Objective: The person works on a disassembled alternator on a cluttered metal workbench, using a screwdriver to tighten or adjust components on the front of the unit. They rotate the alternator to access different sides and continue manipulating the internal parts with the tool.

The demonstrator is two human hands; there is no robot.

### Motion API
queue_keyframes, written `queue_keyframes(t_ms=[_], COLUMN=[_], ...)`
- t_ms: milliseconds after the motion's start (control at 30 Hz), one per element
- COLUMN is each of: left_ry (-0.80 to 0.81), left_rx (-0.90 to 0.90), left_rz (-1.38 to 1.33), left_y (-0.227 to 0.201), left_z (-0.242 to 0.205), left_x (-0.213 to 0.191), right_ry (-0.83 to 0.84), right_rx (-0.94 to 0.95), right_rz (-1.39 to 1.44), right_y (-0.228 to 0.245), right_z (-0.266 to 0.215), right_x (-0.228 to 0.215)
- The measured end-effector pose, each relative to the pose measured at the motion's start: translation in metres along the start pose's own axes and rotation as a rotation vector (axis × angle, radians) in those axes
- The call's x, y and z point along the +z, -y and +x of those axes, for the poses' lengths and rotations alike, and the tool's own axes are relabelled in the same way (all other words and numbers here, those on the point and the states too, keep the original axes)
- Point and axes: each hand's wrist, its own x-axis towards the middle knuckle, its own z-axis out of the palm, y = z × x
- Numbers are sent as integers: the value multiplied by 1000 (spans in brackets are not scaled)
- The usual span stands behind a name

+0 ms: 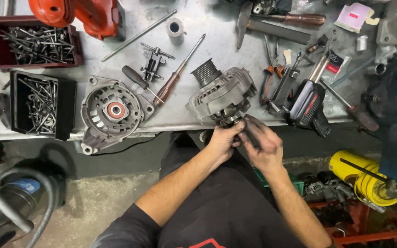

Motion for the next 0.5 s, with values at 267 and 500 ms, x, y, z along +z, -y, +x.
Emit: queue_keyframes(t_ms=[267,500], left_ry=[26,122], left_rx=[-65,-6], left_rz=[-104,16], left_y=[21,6], left_z=[13,-1], left_x=[-24,-18], right_ry=[-12,-28], right_rx=[-198,-187], right_rz=[-270,-293], right_y=[-9,-17], right_z=[1,3], right_x=[4,6])
